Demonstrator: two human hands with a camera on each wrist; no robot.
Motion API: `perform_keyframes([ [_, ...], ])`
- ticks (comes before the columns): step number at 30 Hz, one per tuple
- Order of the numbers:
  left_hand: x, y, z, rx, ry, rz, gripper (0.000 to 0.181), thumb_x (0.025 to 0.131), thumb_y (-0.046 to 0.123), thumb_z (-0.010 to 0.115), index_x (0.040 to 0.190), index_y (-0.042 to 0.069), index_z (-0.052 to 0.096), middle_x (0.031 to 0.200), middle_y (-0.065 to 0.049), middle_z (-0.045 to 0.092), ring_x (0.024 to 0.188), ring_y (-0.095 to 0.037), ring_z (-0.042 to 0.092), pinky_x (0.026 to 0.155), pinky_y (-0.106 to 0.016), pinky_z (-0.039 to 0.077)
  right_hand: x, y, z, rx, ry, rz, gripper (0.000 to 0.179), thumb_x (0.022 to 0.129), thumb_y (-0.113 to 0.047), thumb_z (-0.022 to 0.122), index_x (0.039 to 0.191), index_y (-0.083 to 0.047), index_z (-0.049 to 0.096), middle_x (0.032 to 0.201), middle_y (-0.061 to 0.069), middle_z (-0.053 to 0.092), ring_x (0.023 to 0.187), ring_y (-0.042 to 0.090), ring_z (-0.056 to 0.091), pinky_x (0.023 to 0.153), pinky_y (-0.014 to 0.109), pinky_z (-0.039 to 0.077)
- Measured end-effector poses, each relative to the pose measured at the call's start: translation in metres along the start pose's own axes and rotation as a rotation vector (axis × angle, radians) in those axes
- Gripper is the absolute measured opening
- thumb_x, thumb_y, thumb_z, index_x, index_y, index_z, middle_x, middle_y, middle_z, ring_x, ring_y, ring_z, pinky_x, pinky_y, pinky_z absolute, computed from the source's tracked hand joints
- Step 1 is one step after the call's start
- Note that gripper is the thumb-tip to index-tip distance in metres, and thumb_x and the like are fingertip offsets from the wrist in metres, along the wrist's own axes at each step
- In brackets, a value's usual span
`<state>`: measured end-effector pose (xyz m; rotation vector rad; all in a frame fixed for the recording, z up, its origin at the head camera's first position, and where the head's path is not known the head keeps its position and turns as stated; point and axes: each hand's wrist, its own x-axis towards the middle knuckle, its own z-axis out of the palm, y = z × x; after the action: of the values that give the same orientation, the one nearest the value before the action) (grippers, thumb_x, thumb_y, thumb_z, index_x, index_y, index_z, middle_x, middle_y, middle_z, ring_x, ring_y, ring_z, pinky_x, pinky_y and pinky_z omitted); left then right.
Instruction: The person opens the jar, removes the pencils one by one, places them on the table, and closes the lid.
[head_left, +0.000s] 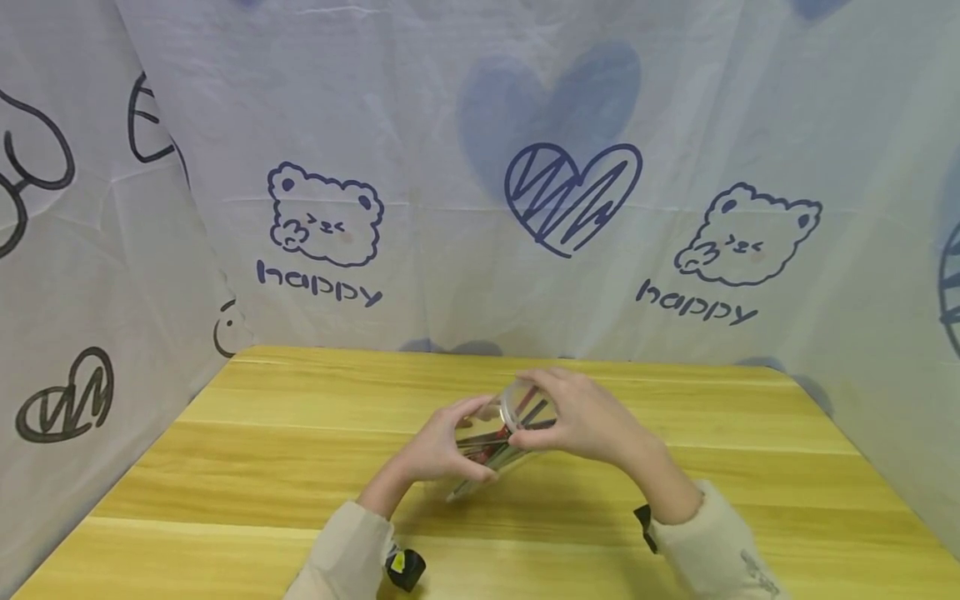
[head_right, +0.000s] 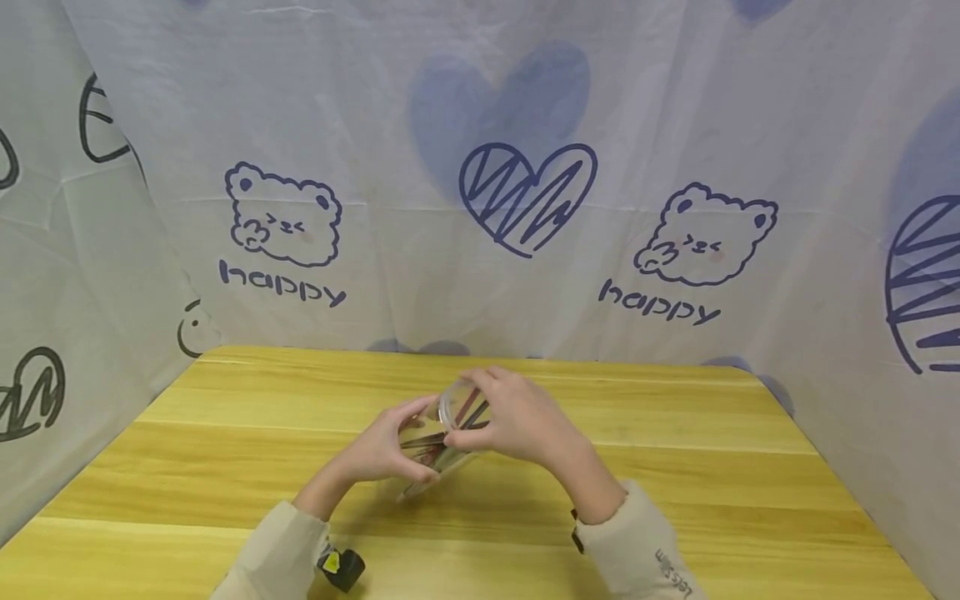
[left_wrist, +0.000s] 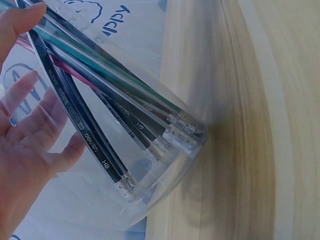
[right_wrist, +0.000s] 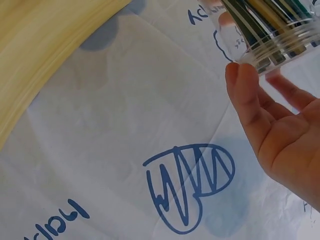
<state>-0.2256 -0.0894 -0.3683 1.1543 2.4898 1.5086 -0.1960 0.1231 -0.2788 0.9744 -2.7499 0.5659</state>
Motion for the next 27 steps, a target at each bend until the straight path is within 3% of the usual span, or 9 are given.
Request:
perform_keyframes([
  [7, 0.0005, -0.0011, -0.0002, 0.012, 0.008, 0.009, 0.082, 0.06, 0.018, 0.08, 0.132, 0.013, 0.041, 0.12, -0.001, 0.051, 0.108, -0.021, 0.047, 0.089, -0.041, 0.037, -0.0013, 0.0053, -0.0033, 0.045, -0.038, -0.115, 0.07, 0.07, -0.035, 0.072, 0.128, -0.007, 0.046, 0.11, 0.007, 0.054, 0.088, 0.017, 0.054, 0.072, 0.03, 0.046],
  [16, 0.0013, -0.0035, -0.0007, -0.002, 0.001, 0.015, 0.083, 0.06, 0.017, 0.079, 0.133, 0.008, 0.039, 0.119, -0.009, 0.052, 0.108, -0.031, 0.047, 0.089, -0.044, 0.037, -0.0018, 0.0096, -0.007, 0.078, -0.035, -0.29, 0.07, 0.062, -0.019, 0.076, 0.126, -0.009, 0.049, 0.125, 0.01, 0.047, 0.111, 0.026, 0.043, 0.087, 0.045, 0.04],
  [23, 0.0017, -0.0043, -0.0003, 0.003, 0.001, 0.007, 0.083, 0.059, 0.016, 0.079, 0.133, 0.009, 0.04, 0.119, -0.006, 0.053, 0.109, -0.021, 0.047, 0.089, -0.04, 0.037, -0.0034, 0.0096, -0.007, 0.092, -0.054, -0.27, 0.075, 0.063, -0.019, 0.076, 0.13, -0.011, 0.045, 0.128, 0.009, 0.043, 0.111, 0.026, 0.042, 0.086, 0.044, 0.041],
  [27, 0.001, -0.0043, 0.0001, -0.001, 0.008, 0.015, 0.081, 0.059, 0.016, 0.078, 0.132, 0.011, 0.041, 0.118, -0.002, 0.054, 0.108, -0.021, 0.047, 0.089, -0.041, 0.037, -0.0048, 0.0091, -0.0049, 0.096, -0.059, -0.228, 0.081, 0.069, -0.034, 0.075, 0.138, -0.017, 0.035, 0.136, 0.011, 0.035, 0.111, 0.027, 0.043, 0.084, 0.045, 0.042],
])
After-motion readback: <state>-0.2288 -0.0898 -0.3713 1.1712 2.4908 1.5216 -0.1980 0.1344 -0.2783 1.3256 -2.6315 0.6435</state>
